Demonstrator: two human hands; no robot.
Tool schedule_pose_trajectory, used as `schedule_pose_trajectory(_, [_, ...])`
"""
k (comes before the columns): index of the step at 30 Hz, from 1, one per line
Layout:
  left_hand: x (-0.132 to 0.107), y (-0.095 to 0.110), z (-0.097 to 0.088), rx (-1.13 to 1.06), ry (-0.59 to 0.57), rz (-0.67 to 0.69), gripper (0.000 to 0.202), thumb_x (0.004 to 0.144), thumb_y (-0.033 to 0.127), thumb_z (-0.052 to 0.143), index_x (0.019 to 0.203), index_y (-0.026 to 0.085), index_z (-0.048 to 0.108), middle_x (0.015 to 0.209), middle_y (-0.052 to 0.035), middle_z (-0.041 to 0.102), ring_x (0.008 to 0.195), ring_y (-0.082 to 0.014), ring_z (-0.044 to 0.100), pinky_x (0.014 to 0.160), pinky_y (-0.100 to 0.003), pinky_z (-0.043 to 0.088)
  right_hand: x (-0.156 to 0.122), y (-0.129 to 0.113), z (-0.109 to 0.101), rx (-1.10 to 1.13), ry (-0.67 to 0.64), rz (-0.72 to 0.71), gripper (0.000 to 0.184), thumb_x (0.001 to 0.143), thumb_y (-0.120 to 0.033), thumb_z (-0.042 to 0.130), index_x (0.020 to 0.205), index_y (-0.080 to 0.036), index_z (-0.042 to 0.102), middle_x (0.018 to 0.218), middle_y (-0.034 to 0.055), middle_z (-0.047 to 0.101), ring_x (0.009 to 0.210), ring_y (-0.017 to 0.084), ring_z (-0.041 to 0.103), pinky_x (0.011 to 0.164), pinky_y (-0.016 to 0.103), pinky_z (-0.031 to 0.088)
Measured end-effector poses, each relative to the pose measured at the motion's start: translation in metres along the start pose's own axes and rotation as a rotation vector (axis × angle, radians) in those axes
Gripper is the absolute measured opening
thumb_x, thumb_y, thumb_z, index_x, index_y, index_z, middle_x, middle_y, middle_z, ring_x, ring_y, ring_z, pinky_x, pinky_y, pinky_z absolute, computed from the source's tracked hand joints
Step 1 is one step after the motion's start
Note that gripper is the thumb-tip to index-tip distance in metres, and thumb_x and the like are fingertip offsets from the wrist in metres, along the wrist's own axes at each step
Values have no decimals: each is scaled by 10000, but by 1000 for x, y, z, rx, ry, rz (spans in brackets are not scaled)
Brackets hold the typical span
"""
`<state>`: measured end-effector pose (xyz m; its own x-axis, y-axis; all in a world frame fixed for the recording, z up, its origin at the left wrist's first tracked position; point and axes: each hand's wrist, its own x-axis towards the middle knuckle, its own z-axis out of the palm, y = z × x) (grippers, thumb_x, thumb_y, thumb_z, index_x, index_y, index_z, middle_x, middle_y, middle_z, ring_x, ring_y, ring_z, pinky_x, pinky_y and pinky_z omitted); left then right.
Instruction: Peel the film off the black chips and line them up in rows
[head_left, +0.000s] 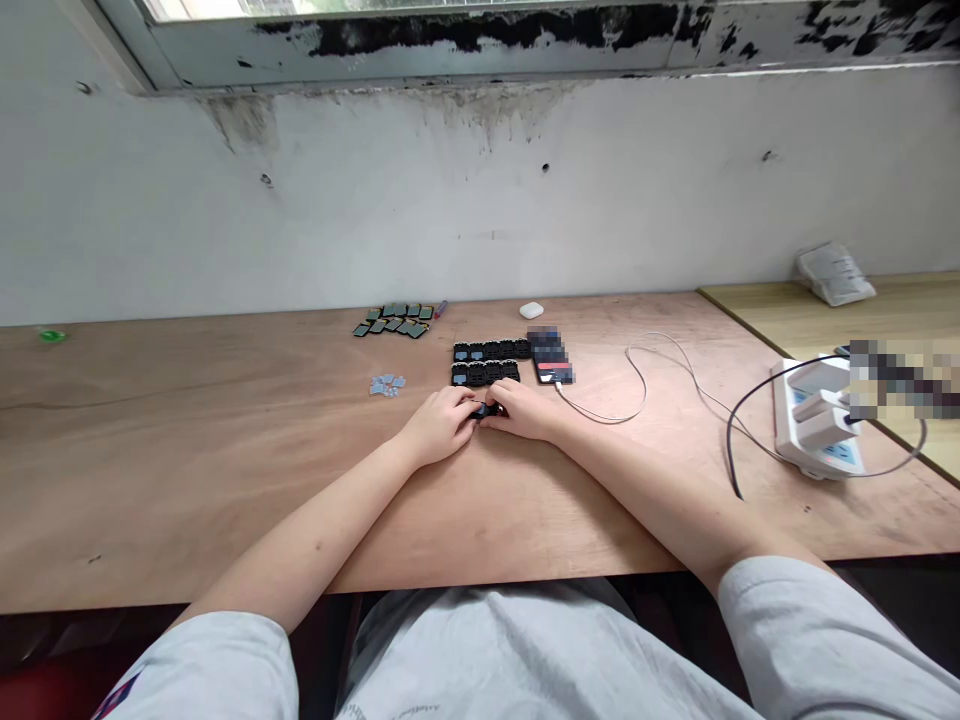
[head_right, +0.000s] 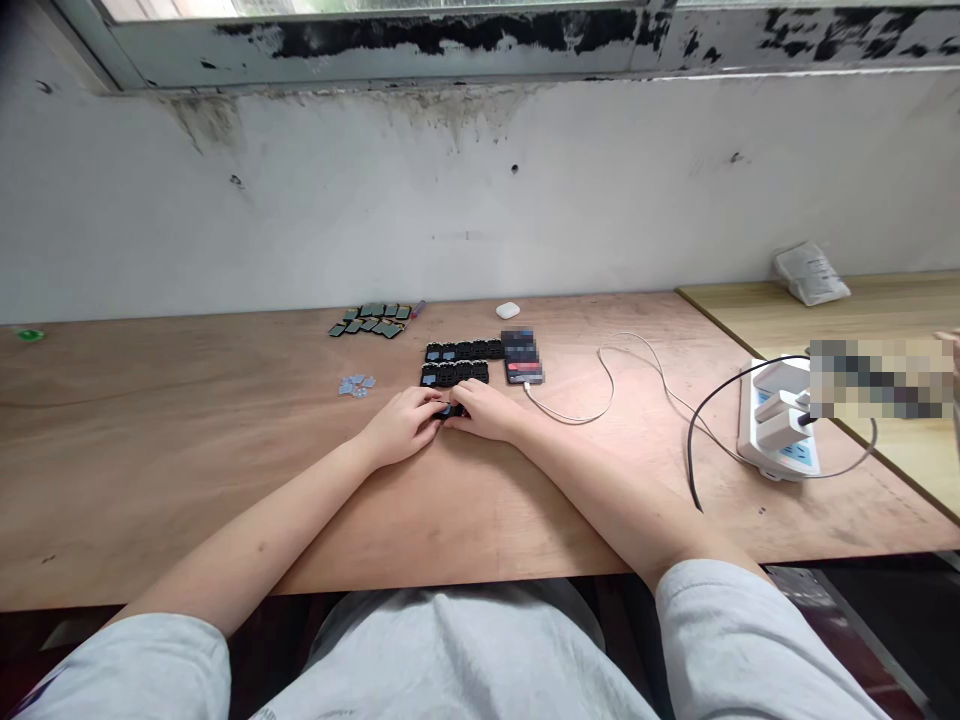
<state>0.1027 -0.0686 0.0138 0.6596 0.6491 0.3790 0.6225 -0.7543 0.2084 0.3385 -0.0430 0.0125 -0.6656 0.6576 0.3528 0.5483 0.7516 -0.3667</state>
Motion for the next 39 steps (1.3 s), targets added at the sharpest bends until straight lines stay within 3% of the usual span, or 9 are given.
schedule_pose_trajectory(10, [3, 4, -3, 69, -29, -43, 279, 965, 264, 554, 1196, 231, 707, 1306, -130, 642, 1211, -320, 589, 994, -494, 508, 0, 4, 4, 11, 13, -32, 217, 916, -341, 767, 984, -179, 641, 976, 88, 662, 940, 249, 605, 818, 354, 501])
schedule_pose_trajectory(18, [2, -6, 0, -65, -1, 33, 319, 980, 212, 527, 1228, 250, 724, 1242, -101, 694, 1168, -273, 614, 1021, -462, 501, 1, 2, 1, 19, -2, -40, 198, 915, -318, 765, 1000, -186, 646, 979, 85, 680, 961, 254, 615, 838, 362, 500])
schedule_pose_trajectory(27, [2, 0, -6, 139, -52, 156, 302, 1012, 273, 518, 1220, 202, 726, 1331, -130, 658, 1190, -298, 600, 987, -473, 512, 1, 3, 1, 30, -8, -13, 185, 906, -292, 775, 996, -183, 656, 995, 88, 693, 978, 257, 627, 859, 371, 507])
schedule_pose_trajectory(34, [-2, -15, 5, -46, 38, 114, 286, 1016, 214, 525, 1218, 236, 725, 1326, -104, 687, 1211, -263, 629, 1021, -451, 522, -1, 4, 0, 59, 2, 0, 168, 925, -307, 760, 985, -185, 661, 1011, 94, 691, 986, 253, 635, 864, 368, 515])
schedule_pose_trajectory(39, [0, -18, 4, -79, 13, 108, 252, 993, 206, 559, 1139, 255, 758, 1314, -80, 697, 1196, -263, 623, 1020, -460, 510, 0, 7, 2, 48, 1, -21, 170, 909, -282, 771, 999, -183, 666, 1010, 96, 694, 997, 263, 632, 861, 377, 525])
